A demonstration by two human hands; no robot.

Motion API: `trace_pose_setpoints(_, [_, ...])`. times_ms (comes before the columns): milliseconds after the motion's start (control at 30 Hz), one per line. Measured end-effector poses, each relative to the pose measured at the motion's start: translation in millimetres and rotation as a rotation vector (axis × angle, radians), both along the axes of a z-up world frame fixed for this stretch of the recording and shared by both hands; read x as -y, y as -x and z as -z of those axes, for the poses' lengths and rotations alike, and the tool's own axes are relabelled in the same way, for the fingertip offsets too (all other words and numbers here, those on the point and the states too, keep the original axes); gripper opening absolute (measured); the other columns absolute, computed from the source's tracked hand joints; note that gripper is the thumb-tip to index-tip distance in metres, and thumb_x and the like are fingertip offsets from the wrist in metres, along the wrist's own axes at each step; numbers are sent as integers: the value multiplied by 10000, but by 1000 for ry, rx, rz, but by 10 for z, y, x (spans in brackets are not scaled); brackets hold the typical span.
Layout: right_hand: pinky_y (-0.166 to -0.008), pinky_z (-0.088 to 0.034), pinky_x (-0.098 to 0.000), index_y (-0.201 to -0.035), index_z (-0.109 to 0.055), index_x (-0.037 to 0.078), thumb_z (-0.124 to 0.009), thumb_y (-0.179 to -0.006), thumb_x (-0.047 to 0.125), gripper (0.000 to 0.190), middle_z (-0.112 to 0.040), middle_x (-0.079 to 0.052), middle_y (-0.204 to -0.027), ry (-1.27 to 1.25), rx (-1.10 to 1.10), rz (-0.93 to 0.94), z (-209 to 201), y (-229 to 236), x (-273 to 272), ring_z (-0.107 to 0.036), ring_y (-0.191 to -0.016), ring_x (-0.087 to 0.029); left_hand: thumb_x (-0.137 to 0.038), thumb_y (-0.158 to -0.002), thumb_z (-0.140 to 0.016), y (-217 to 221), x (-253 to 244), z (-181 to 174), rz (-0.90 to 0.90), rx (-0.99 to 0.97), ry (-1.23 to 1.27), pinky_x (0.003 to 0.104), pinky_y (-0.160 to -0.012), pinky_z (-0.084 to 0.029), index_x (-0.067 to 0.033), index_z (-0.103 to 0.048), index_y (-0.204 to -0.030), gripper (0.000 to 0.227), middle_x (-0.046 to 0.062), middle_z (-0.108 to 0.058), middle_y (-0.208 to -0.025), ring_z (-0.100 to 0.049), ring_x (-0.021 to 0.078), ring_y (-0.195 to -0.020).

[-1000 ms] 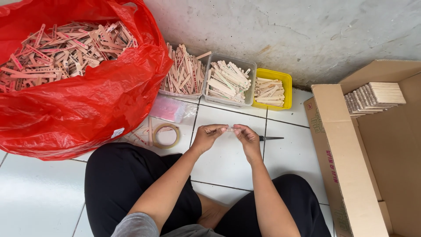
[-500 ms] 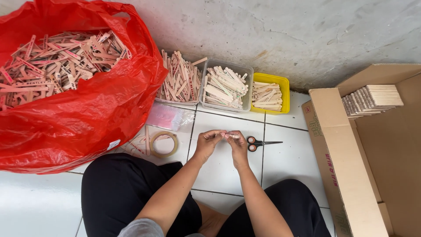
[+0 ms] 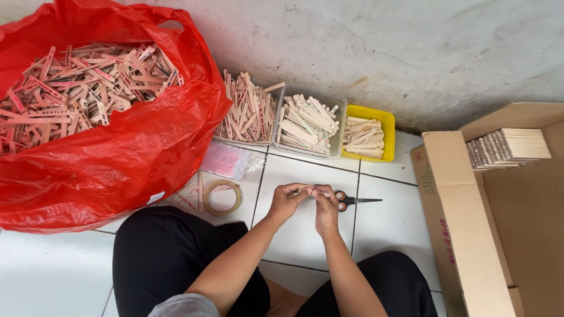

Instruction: The person sits on the floor and packs a bundle of wooden sticks into a clear plastic bag. They fold the bag's opening, use scissors to trim the excess plastic, and then seal the package with a piece of clear tape.

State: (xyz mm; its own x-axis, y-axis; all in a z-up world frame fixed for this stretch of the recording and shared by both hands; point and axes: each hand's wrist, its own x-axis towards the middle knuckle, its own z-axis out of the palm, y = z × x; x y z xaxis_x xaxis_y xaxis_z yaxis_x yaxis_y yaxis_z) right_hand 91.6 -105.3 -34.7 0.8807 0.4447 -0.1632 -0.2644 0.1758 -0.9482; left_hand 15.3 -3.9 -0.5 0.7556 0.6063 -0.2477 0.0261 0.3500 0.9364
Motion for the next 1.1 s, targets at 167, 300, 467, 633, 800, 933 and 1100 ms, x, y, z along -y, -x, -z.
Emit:
trace_pose_setpoints(167, [-865, -485, -242, -895, -702, 83, -703, -874, 76, 22, -656, -4, -783, 26, 32, -16, 4, 32, -58, -603, -823, -76, -75, -880, -768, 20, -9, 145, -29, 3, 17, 267, -877, -549, -93, -821, -1018, 149, 62, -792, -860, -649, 73, -841])
trace_pose_setpoints(300, [-855, -496, -249, -911, -716, 70, -699, -871, 94, 50, -674, -43, -766, 25, 42, -31, 51, -21, -27, -627, -827, -100, -69, -878, -764, 17, 4, 152, -33, -13, 39, 277, -876, -545, -92, -819, -1024, 157, 73, -793, -881, -654, 88, -831])
trace_pose_setpoints(467, [-842, -494, -237, -932, -731, 75, -721, -849, 105, 89, -692, -40, -774, -4, 0, -17, 208, -90, -2, -646, -821, -100, -76, -865, -785, 9, 7, 74, -33, 3, 46, 227, -806, -540, -75, -818, -1016, 154, 35, -764, -792, -600, 52, -766])
trace_pose_setpoints(633, [-849, -497, -237, -940, -729, 73, -722, -851, 99, 93, -704, -45, -786, -23, -3, -18, 359, -115, 35, -664, -836, -107, -61, -857, -772, -9, 34, 125, -32, 5, 23, 216, -786, -548, -74, -815, -1011, 160, 4, -721, -745, -610, 42, -750])
trace_pose_setpoints(800, [-863, -483, -237, -957, -726, 65, -694, -897, 102, 78, -688, -46, -788, -41, 10, 2, 514, -170, 12, -638, -844, -106, -116, -873, -786, -40, -2, 185, -29, -23, 33, 236, -811, -529, -114, -827, -1012, 146, 18, -755, -798, -593, 54, -769])
trace_pose_setpoints(933, [-871, -472, -229, -988, -726, 78, -698, -921, 137, 93, -697, -28, -826, -23, 12, -32, 288, -144, 12, -618, -862, -88, -118, -877, -785, -48, -47, 145, -23, -24, 23, 229, -801, -533, -110, -821, -1021, 148, 19, -756, -802, -613, 52, -765])
trace_pose_setpoints(1100, [-875, -430, -200, -1070, -704, 95, -592, -1014, 234, 187, -655, 31, -906, -25, -69, -103, 234, -222, 131, -553, -884, -46, -165, -899, -790, -50, -88, 175, 30, -19, 40, 258, -883, -534, -95, -806, -1085, 200, 58, -785, -898, -640, 74, -857])
